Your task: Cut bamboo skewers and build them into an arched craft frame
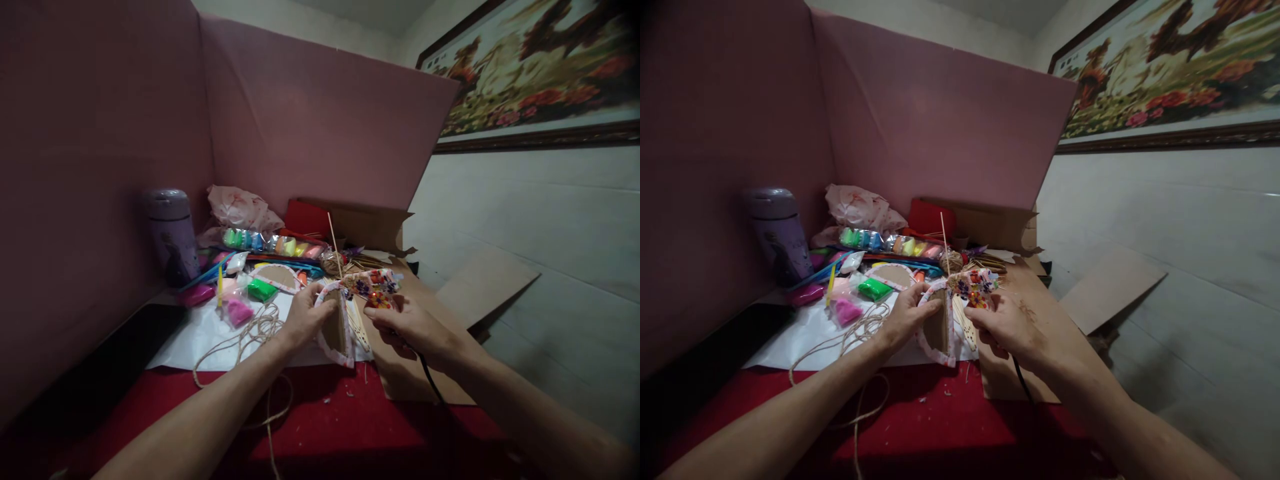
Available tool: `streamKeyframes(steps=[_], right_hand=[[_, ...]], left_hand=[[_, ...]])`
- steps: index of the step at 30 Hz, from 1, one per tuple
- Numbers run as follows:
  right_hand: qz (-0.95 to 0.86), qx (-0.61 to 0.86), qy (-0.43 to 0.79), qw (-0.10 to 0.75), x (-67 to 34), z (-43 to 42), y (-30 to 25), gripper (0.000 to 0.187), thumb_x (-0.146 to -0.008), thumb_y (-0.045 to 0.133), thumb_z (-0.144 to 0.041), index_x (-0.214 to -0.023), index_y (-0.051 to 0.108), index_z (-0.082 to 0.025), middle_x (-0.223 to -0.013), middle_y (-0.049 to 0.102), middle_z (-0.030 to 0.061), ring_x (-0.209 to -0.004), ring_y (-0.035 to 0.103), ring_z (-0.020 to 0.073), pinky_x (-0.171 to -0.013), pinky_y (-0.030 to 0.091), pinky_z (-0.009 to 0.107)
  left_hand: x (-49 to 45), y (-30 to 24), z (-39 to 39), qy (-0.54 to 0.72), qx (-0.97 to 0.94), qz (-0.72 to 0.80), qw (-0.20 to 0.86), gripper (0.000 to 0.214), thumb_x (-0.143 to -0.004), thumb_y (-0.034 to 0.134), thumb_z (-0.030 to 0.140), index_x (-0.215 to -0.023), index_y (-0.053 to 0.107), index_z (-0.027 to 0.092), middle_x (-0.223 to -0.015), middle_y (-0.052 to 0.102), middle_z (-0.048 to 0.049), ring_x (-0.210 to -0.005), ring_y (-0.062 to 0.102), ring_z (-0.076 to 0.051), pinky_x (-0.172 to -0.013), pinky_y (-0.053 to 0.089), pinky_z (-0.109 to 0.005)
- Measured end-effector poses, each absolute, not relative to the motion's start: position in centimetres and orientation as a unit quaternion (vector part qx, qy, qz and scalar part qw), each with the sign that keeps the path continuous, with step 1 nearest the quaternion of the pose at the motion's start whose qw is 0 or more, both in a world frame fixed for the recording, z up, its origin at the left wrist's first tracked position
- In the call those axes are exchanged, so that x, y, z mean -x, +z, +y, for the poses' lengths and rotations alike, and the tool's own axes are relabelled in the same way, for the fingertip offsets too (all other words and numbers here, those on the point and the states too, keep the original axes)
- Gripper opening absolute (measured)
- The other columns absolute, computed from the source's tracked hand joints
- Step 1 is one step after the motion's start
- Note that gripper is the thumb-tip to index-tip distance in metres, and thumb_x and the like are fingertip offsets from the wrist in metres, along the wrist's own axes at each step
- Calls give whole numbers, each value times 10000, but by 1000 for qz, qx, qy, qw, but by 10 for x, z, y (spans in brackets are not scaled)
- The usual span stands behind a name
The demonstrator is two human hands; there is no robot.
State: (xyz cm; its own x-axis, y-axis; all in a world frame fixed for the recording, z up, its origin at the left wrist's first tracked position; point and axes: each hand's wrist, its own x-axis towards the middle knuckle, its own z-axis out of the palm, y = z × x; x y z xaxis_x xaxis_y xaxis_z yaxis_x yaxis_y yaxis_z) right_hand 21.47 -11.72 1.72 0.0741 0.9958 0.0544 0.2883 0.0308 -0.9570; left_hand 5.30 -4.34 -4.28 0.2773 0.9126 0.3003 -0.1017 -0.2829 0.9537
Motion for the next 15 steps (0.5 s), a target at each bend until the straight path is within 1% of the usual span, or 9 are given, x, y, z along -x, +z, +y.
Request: streamKeyframes(steps=[2, 5, 9, 15], right_hand=[[-571, 577, 414, 410, -213, -117, 20, 306, -675, 672, -322, -496, 451, -207, -372, 406, -59, -302, 288, 48, -272, 171, 192], [-579, 578, 410, 403, -211, -118, 24, 315, -694, 647, -330, -512, 420, -210, -373, 387, -64, -310, 275, 46, -289, 166, 197], [-592, 593, 403, 368, -209, -119, 28, 307, -724, 598, -329, -540, 383, -209, -402, 373, -66, -328, 284, 45, -308, 191, 195], [-602, 607, 391, 341, -209, -120, 30, 297, -745, 562, -337, -558, 371, -209, -423, 354, -67, -347, 284, 50, -324, 206, 202]], left_hand=[[-53, -45, -42, 502, -631, 331, 491, 150, -650, 584, 256, -753, 562, 149, -720, 579, -4, -657, 495, -132, -599, 380, -231], [-53, -46, -41, 498, -647, 333, 471, 155, -667, 570, 256, -776, 565, 146, -733, 580, -4, -669, 496, -131, -607, 381, -231], [-52, -48, -40, 495, -660, 333, 457, 144, -679, 555, 251, -774, 555, 143, -727, 569, 2, -663, 482, -125, -606, 380, -231], [-53, -50, -40, 496, -666, 334, 446, 125, -676, 546, 243, -756, 541, 146, -713, 553, 6, -653, 468, -119, -603, 377, -231]])
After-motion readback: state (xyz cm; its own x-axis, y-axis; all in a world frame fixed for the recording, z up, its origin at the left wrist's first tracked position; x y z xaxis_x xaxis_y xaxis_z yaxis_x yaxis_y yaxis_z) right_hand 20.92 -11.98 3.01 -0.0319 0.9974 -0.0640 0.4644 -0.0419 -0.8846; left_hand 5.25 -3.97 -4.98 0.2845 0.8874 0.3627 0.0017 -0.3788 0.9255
